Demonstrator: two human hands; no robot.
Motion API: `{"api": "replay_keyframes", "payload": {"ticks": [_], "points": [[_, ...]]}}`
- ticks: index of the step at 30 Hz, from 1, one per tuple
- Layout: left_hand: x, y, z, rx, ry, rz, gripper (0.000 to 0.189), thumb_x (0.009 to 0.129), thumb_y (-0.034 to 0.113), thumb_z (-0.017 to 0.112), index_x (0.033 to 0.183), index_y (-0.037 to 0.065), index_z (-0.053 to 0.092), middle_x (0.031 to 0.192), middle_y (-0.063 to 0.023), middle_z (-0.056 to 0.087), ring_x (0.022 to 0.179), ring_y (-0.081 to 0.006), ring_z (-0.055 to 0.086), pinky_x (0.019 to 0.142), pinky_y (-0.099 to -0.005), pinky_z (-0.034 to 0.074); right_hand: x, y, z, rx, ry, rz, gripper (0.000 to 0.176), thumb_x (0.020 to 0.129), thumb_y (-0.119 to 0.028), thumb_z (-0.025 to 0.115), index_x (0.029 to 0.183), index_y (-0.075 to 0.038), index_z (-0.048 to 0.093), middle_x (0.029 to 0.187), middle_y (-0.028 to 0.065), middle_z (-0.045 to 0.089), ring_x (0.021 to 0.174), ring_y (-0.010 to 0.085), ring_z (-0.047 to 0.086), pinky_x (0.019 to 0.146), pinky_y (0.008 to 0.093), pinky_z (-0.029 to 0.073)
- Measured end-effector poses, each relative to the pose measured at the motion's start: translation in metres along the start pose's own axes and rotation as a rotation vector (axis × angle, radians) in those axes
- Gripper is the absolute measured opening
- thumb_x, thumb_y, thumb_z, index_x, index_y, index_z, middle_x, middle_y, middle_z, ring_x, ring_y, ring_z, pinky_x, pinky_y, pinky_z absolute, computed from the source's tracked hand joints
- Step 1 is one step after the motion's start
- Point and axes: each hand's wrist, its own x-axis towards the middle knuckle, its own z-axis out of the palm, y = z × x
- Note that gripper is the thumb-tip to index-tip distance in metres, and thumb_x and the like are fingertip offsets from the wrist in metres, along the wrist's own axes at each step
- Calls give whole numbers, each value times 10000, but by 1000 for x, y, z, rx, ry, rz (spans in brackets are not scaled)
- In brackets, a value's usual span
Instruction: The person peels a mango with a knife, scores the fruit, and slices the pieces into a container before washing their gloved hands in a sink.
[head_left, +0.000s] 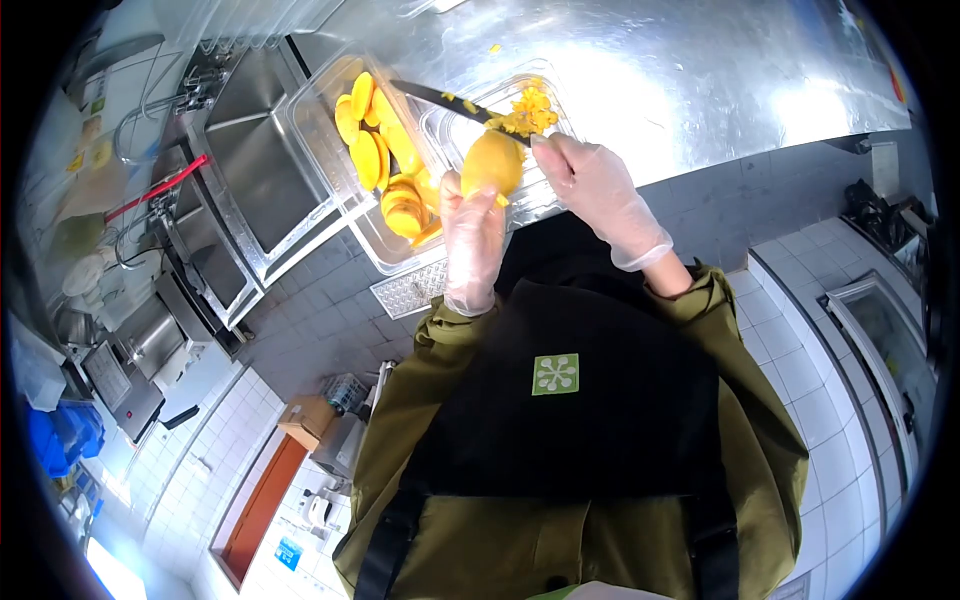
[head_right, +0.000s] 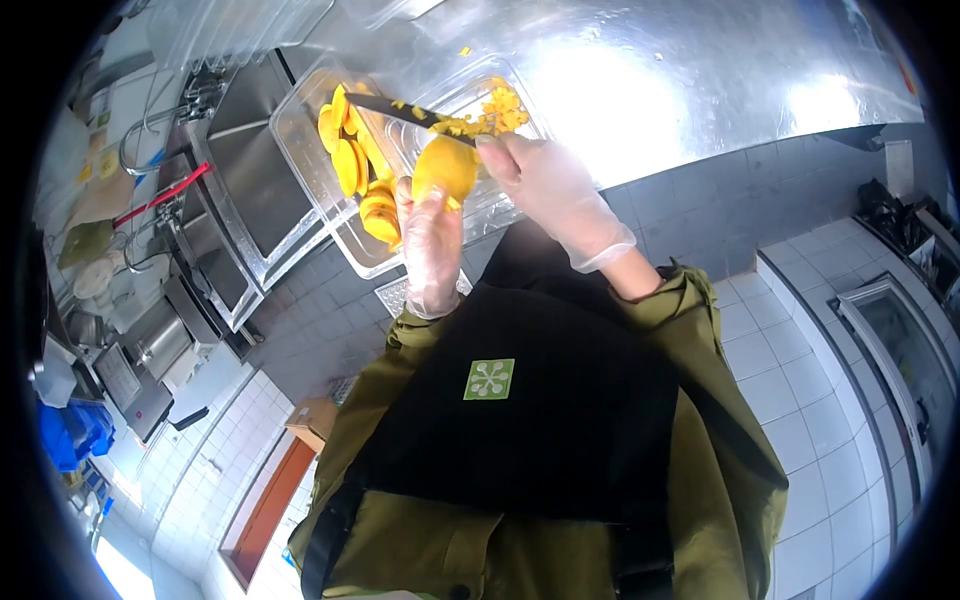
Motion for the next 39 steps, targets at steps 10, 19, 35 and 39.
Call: {"api": "replay_keyframes", "payload": {"ticks": [10, 19, 35, 39], "points": [[-4, 3, 1, -152, 42, -70, 469, 837, 90, 599, 1258, 97, 391, 1254, -94, 472, 1212, -251, 423, 1046, -450, 322, -4, 6, -6, 143, -15, 87, 306, 915, -279, 489, 823, 4, 559, 652, 215, 525, 583, 366, 516, 541, 364, 423], [5, -9, 0, -330, 47, -110, 516, 851, 141, 600, 1302, 45, 368, 1301, -90, 450, 1227, -235, 405, 1057, -439, 313, -27, 12, 12, 200, 23, 72, 343, 931, -319, 467, 853, 4, 551, 597, 163, 459, 528, 241, 453, 541, 330, 410], [2, -9, -6, -314, -16, -122, 564, 810, 100, 634, 1297, 25, 362, 1280, -100, 454, 1224, -244, 393, 1086, -440, 251, -14, 6, 37, -94, 268, -103, 290, 908, -334, 478, 796, -71, 525, 559, 158, 539, 526, 370, 551, 467, 431, 431], [1, -6, -6, -302, 3, -112, 595, 785, 94, 663, 1297, 39, 365, 1277, -93, 458, 1221, -246, 399, 1075, -429, 271, -11, 6, 34, -141, 227, -120, 276, 902, -334, 488, 812, -78, 541, 540, 135, 547, 503, 351, 556, 457, 423, 437]]}}
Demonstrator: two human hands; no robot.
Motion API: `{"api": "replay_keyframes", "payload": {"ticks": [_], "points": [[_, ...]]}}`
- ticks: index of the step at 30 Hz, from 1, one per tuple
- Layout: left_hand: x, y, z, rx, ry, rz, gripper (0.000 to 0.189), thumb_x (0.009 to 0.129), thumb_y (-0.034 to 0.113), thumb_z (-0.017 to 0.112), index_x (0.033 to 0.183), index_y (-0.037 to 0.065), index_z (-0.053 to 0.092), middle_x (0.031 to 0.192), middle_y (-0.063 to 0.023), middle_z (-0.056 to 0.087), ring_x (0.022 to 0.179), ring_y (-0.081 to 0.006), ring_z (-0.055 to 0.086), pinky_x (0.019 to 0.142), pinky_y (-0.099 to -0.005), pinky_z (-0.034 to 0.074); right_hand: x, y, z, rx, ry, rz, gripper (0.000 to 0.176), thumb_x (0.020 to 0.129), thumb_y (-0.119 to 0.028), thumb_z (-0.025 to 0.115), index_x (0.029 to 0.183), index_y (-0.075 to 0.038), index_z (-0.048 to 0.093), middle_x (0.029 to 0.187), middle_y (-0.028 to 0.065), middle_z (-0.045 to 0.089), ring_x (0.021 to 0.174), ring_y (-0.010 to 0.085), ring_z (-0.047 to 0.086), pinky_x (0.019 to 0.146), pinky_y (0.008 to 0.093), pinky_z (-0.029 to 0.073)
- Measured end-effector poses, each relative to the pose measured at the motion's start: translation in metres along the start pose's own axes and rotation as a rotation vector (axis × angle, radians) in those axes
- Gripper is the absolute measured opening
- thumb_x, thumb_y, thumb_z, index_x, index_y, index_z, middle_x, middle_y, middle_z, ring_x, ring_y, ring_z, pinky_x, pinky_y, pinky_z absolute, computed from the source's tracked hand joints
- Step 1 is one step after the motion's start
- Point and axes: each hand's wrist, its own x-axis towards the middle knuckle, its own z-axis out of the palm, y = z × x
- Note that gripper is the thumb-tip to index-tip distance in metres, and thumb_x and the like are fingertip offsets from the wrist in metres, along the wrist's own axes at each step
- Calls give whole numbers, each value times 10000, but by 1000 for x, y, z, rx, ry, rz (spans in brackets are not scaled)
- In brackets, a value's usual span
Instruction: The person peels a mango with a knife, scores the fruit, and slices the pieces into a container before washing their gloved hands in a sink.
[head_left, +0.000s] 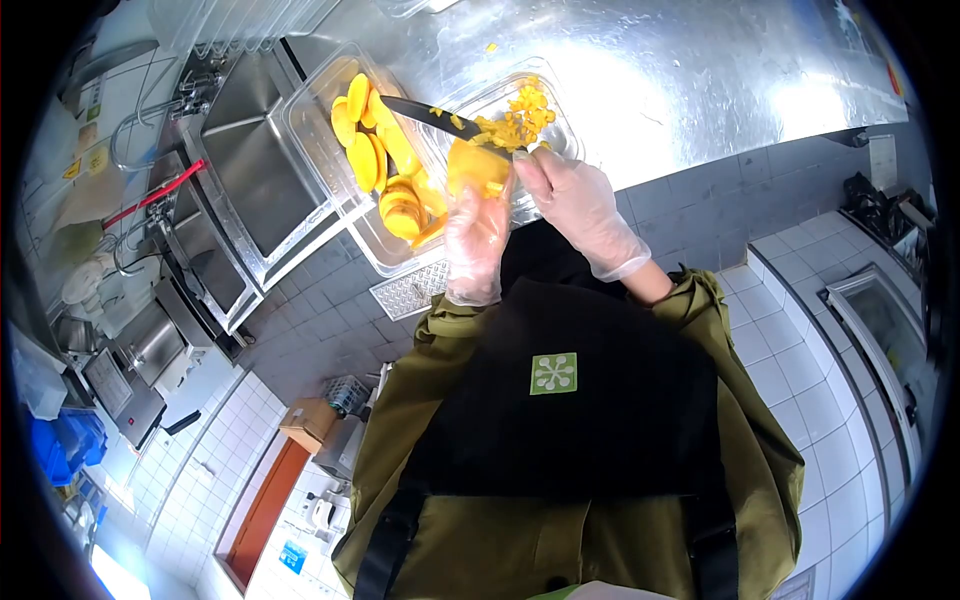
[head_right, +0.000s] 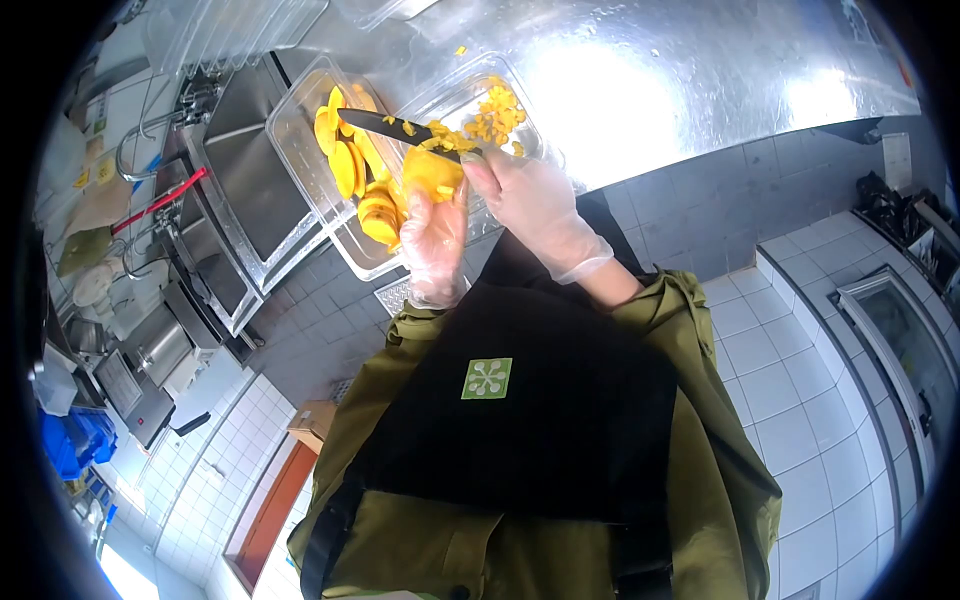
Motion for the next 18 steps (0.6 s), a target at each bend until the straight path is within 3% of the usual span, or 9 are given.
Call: {"api": "replay_keyframes", "payload": {"ticks": [2, 9, 12, 15, 18], "points": [[0, 2, 1, -8, 34, -4, 657, 747, 93, 709, 1306, 69, 363, 1283, -81, 457, 1223, -248, 403, 1057, -411, 301, 2, -1, 2, -26, -14, -6, 281, 897, -344, 493, 826, -78, 550, 531, 129, 546, 495, 338, 561, 444, 415, 434], [-1, 8, -6, 32, 18, -21, 637, 767, 100, 689, 1309, 58, 357, 1302, -89, 444, 1232, -257, 399, 1070, -430, 289, 10, -2, 0, -136, -81, -54, 292, 892, -357, 502, 832, -77, 564, 495, 122, 526, 457, 313, 561, 400, 387, 423], [-4, 9, -2, 26, 25, -61, 641, 773, 100, 681, 1316, 51, 345, 1323, -103, 424, 1245, -267, 386, 1085, -447, 262, 25, 0, -9, -118, -134, 68, 300, 897, -343, 500, 807, -63, 563, 516, 141, 529, 475, 327, 558, 425, 393, 425], [-9, 12, 2, 40, 46, -51, 670, 759, 109, 693, 1322, 47, 334, 1331, -115, 415, 1252, -274, 377, 1089, -474, 243, 27, 1, -24, 54, -139, 86, 323, 905, -329, 494, 779, -38, 557, 540, 169, 520, 504, 350, 547, 471, 402, 424], [-3, 12, -3, 50, 31, -40, 712, 730, 130, 720, 1323, 49, 333, 1325, -116, 418, 1255, -274, 372, 1088, -498, 228, 21, -1, -35, 195, -288, 191, 356, 912, -333, 473, 756, -29, 571, 612, 187, 556, 576, 368, 559, 533, 412, 440]]}}
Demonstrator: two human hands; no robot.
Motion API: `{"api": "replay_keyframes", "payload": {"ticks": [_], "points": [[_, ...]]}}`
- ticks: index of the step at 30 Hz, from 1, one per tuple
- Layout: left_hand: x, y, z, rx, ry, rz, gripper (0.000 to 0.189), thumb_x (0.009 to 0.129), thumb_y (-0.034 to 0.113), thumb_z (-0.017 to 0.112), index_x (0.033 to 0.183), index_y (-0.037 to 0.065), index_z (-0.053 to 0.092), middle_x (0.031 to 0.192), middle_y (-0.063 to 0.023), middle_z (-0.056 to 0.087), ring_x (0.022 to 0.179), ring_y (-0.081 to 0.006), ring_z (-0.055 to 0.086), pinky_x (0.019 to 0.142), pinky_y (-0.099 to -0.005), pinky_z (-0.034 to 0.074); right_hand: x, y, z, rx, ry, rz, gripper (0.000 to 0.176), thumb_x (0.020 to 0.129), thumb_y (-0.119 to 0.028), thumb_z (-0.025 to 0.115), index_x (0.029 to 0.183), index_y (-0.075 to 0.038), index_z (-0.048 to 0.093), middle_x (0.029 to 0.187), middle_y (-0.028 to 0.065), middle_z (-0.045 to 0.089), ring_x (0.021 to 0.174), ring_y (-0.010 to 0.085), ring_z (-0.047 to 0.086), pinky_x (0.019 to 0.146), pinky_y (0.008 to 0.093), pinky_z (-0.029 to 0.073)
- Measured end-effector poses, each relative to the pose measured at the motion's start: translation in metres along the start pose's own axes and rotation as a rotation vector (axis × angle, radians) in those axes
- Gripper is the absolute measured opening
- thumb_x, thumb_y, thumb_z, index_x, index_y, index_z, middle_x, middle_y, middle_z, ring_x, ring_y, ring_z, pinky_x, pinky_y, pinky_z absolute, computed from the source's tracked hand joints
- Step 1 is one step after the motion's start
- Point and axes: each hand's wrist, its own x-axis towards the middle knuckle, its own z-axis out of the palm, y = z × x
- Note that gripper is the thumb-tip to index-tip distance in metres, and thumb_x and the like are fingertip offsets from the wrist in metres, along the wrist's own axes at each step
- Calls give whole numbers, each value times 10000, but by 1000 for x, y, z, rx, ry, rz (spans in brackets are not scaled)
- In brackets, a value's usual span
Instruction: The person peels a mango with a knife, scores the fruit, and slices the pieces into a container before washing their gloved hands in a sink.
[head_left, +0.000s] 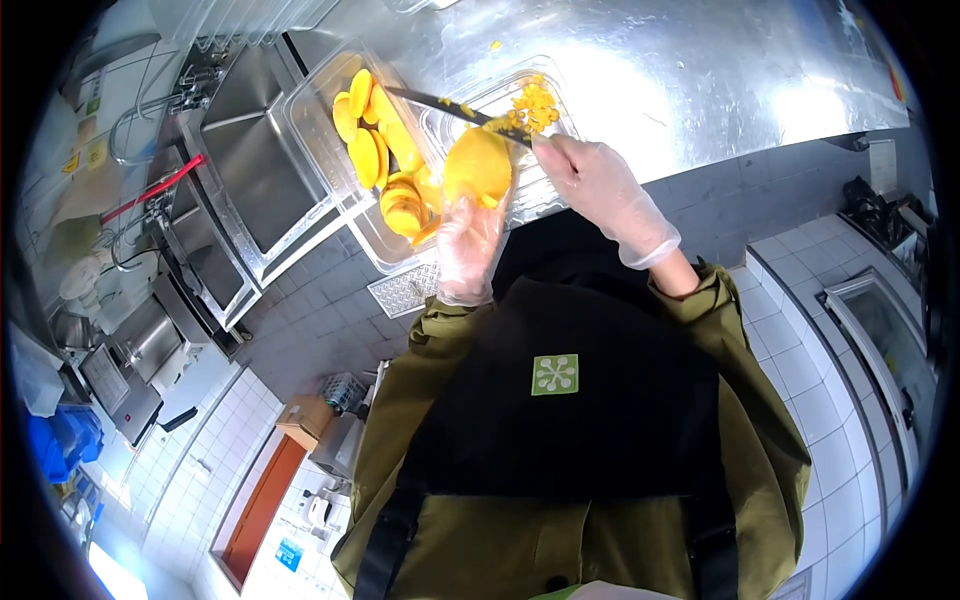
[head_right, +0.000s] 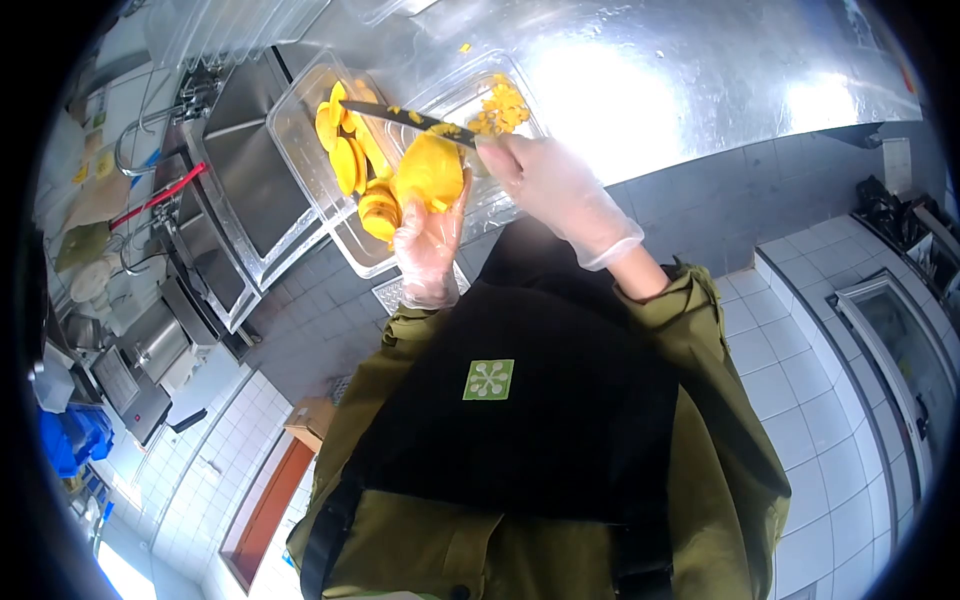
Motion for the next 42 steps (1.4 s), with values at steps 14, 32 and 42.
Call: {"api": "replay_keyframes", "payload": {"ticks": [14, 32, 42], "points": [[2, 7, -10, 72, -46, -96, 452, 797, 49, 636, 1210, 54, 452, 1197, -90, 512, 1138, -233, 476, 975, -366, 386, -1, -5, -11, -13, -30, -11, 337, 909, -319, 486, 786, -18, 574, 636, 182, 562, 597, 365, 556, 546, 398, 434], [14, 0, 24, 270, 322, -28, 343, 861, 255, 586, 1148, 74, 536, 1080, -2, 575, 944, -99, 521, 807, -240, 407, -32, 7, -5, 284, -38, 121, 436, 937, -374, 449, 822, 36, 542, 580, 52, 414, 605, 88, 381, 572, 270, 397], [21, -4, 33, 153, 292, -127, 247, 844, 177, 589, 1046, 46, 533, 1057, -55, 589, 945, -177, 572, 826, -289, 489, -39, 7, -11, 364, -109, 130, 268, 919, -213, 450, 951, 25, 568, 799, 226, 584, 709, 327, 571, 673, 353, 457]]}}
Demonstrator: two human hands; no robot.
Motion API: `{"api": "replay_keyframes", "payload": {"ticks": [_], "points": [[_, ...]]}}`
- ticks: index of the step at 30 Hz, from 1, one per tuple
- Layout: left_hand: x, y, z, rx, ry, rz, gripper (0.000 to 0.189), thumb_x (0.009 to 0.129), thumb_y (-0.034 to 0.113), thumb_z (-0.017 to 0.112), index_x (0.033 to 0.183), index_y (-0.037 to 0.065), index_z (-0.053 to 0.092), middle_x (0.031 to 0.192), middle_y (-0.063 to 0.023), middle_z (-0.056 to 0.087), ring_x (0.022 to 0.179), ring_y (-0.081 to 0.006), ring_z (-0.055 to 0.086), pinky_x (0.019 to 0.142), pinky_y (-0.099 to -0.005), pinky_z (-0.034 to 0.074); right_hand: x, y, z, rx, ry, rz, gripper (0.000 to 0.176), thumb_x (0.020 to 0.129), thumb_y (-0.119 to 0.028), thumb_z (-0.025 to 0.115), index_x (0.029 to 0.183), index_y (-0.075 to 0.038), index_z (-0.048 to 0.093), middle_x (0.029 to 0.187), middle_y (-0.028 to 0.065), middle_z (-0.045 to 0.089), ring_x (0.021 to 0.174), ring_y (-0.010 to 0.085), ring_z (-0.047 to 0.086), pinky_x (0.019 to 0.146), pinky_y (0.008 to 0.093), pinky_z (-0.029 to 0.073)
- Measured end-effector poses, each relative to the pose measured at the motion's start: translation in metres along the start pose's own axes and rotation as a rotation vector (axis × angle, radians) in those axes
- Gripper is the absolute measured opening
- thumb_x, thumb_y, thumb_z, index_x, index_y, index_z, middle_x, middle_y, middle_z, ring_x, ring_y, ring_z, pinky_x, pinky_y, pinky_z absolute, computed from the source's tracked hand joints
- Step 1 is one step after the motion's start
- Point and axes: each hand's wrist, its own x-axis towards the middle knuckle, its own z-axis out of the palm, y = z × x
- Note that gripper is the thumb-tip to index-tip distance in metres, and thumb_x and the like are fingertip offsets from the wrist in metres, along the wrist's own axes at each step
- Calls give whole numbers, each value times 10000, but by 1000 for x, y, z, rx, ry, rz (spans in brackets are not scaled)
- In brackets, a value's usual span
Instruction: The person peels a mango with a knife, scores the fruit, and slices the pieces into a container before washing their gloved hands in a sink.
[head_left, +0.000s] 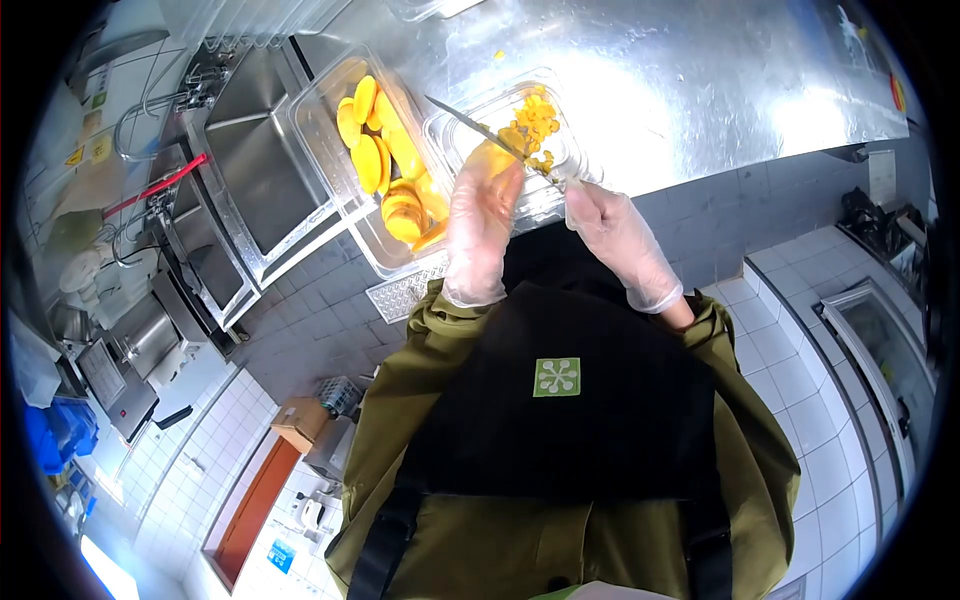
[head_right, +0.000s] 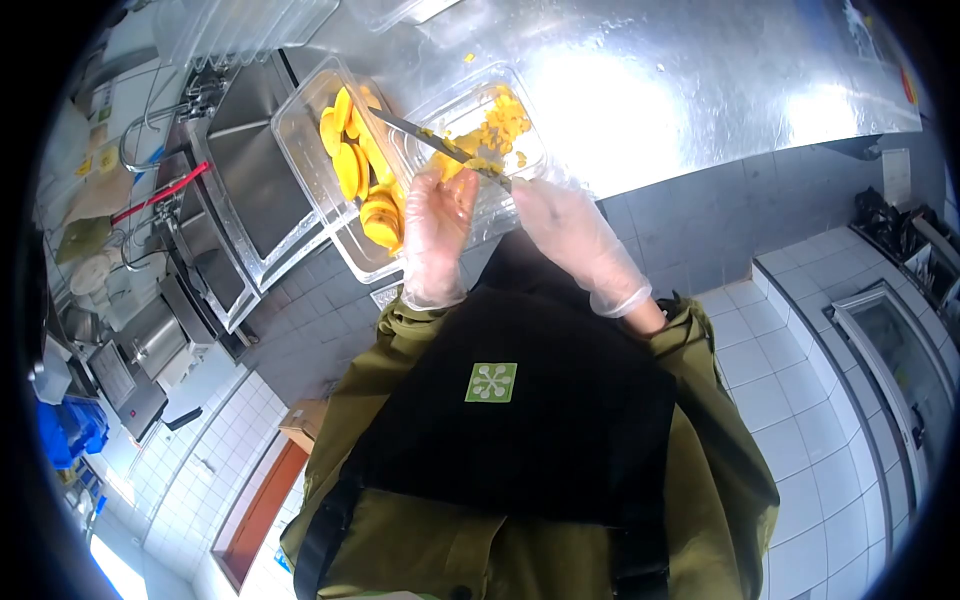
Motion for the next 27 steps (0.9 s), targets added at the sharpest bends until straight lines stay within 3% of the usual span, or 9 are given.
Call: {"api": "replay_keyframes", "payload": {"ticks": [2, 5, 11, 14, 17, 20, 23, 27], "points": [[2, -7, -4, 29, 17, 64, 337, 876, 210, 559, 1162, 37, 510, 1103, -64, 575, 1020, -185, 551, 863, -281, 463, 0, 3, 1, 27, -7, -30, 263, 918, -208, 449, 952, 24, 566, 804, 223, 586, 696, 314, 566, 675, 349, 457], [1, -13, -4, 93, -16, 158, 321, 879, 225, 560, 1152, 62, 520, 1108, -44, 574, 1040, -171, 540, 885, -282, 438, 0, 6, 8, 83, 40, -101, 389, 941, -348, 460, 823, 14, 539, 627, -27, 405, 631, 66, 352, 582, 232, 366], [-5, -19, 16, 105, -9, 214, 284, 882, 232, 564, 1125, 86, 539, 1130, -9, 569, 991, -89, 535, 839, -232, 413, 4, 11, 17, -62, 103, -116, 323, 934, -294, 477, 882, 13, 564, 630, 58, 510, 606, 133, 470, 600, 270, 416], [-6, -25, 11, 134, -10, 238, 268, 882, 234, 571, 1110, 93, 557, 1123, -3, 584, 977, -49, 532, 796, -202, 405, 6, 18, 20, -268, 177, -192, 264, 920, -265, 486, 951, -14, 563, 681, 165, 577, 614, 284, 584, 591, 332, 458], [-10, -23, 24, 101, 58, 244, 216, 881, 217, 573, 1057, 91, 582, 992, 27, 610, 865, -22, 528, 754, -193, 404, 6, 12, 25, -438, 202, -135, 222, 909, -269, 491, 937, -55, 544, 706, 185, 589, 653, 366, 584, 556, 390, 466], [-6, -24, 24, 95, 45, 307, 185, 875, 192, 581, 1024, 83, 594, 917, 36, 612, 813, -27, 528, 732, -195, 410, 7, 18, 33, -559, 255, -161, 205, 896, -284, 508, 887, -80, 528, 658, 149, 589, 588, 355, 585, 496, 414, 457], [-2, -33, 3, 128, 46, 346, 184, 873, 177, 583, 1021, 69, 594, 939, 19, 616, 831, -44, 541, 721, -202, 415, 11, 14, 37, -662, 346, -189, 218, 889, -295, 522, 834, -84, 510, 615, 138, 578, 535, 355, 573, 446, 408, 444], [-5, -36, 7, 135, 59, 372, 169, 869, 158, 588, 1009, 65, 593, 954, -6, 619, 898, -89, 565, 785, -229, 437, 24, 17, 32, -663, 370, -220, 220, 890, -289, 523, 837, -76, 525, 590, 145, 571, 497, 355, 559, 421, 408, 435]]}}
